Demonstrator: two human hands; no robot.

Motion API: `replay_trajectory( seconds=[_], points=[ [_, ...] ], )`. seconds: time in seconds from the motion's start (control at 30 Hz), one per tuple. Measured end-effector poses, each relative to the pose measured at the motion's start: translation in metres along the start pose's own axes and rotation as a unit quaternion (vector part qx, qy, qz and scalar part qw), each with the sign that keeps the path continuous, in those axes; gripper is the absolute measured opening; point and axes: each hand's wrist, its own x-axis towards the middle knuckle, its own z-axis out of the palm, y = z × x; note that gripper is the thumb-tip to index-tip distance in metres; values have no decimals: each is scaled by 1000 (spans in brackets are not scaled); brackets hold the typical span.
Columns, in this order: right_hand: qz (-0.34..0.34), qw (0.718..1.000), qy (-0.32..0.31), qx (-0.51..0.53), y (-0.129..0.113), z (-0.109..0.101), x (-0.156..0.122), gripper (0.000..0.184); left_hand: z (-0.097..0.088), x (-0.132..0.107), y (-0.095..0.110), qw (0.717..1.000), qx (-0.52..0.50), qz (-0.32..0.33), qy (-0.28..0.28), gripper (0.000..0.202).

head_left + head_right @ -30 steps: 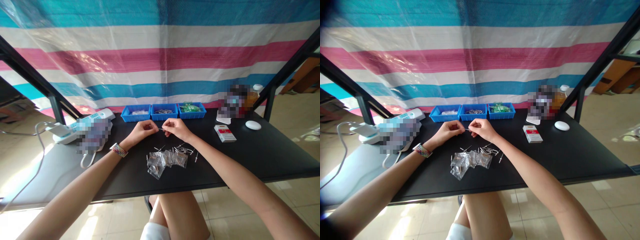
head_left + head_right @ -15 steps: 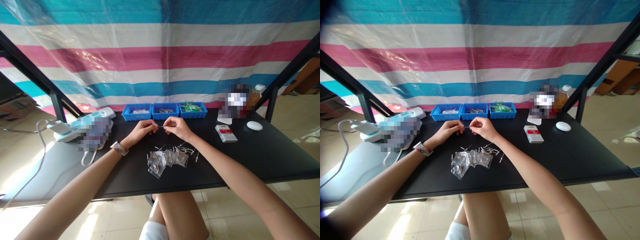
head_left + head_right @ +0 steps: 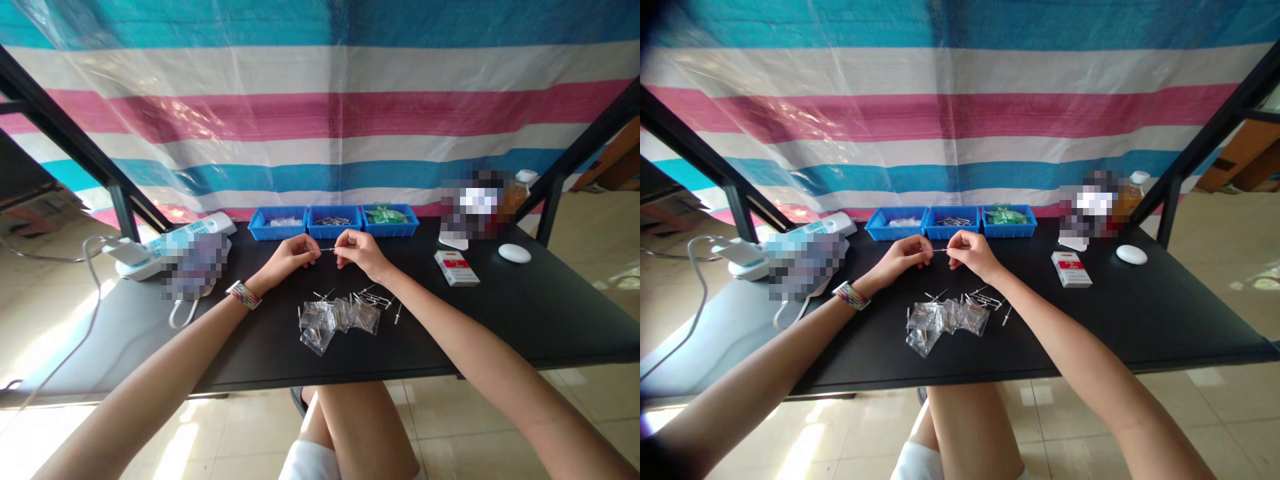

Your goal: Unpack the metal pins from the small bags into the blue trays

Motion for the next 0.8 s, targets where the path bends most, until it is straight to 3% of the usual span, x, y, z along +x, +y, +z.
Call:
replay_trajectory(
  seconds=[0.1,0.17,0.23,0.3,0.4,0.53,0.8],
  points=[
    [9,996,71,46,-6,-4,7,34,0,1,-1,998,-57,-6,17,21],
    [22,993,97,58,-8,-8,12,46,0,1,-1,997,-75,-12,22,20],
    [27,994,101,18,-8,-11,14,53,0,0,-1,997,-75,-15,21,20],
    [19,994,87,-56,-5,-12,12,39,0,0,-1,997,-70,-17,17,18],
    [1,983,-32,-181,-3,-7,3,13,0,0,-2,998,-63,-20,16,17],
    [-63,929,-211,-297,-9,5,-12,9,-1,1,-3,998,-59,-17,13,18],
    [-118,875,-308,-354,-19,8,-24,10,-2,2,-6,999,-45,-14,4,19]
  ],
)
